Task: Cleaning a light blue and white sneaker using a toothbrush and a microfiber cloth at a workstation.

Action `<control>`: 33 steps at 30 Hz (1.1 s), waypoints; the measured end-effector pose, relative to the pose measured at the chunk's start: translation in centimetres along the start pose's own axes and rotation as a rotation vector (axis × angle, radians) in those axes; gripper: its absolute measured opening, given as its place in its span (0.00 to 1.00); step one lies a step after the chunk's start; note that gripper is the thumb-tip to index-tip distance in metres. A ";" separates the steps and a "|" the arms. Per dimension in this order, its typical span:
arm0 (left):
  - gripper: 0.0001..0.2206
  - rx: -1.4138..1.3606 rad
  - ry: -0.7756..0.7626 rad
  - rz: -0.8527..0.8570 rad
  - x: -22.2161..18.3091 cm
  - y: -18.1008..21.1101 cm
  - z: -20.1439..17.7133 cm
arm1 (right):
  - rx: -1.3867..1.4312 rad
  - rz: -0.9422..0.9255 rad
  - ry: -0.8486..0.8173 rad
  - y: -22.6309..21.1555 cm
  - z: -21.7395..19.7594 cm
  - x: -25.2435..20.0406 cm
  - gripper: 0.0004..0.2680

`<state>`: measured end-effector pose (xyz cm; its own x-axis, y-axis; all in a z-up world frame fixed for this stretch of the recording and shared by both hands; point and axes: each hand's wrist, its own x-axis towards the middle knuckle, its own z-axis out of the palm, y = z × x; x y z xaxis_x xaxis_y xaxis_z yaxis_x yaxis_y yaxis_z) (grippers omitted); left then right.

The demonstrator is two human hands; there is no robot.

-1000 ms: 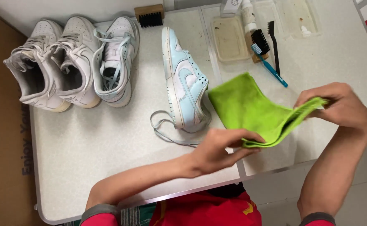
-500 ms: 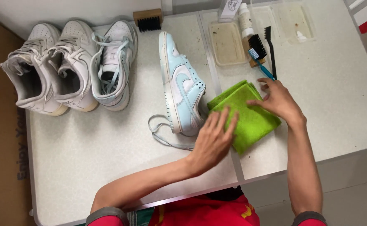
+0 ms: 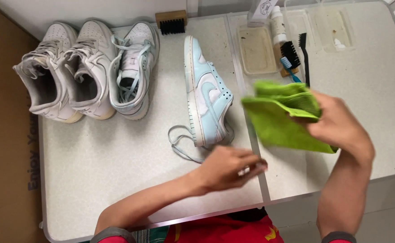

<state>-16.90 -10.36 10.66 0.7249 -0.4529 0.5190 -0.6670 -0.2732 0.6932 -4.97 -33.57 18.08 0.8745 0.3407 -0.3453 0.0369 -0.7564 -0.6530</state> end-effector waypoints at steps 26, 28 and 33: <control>0.24 -0.302 0.591 -0.403 3.5 -22.7 -6.7 | -0.414 -0.876 0.078 -5.1 13.8 10.3 0.39; 0.24 -0.289 0.606 -0.445 4.0 -22.3 -7.1 | -0.430 -0.923 0.140 -5.3 14.3 10.1 0.35; 0.25 -0.364 0.624 -0.447 3.7 -22.6 -7.4 | -0.753 -0.913 0.177 -5.8 14.4 9.6 0.31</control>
<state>2.16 0.41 0.62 0.9406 0.2132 0.2644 -0.2755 0.0238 0.9610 -3.76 -17.85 8.81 0.4305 0.8850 0.1772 0.9012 -0.4324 -0.0295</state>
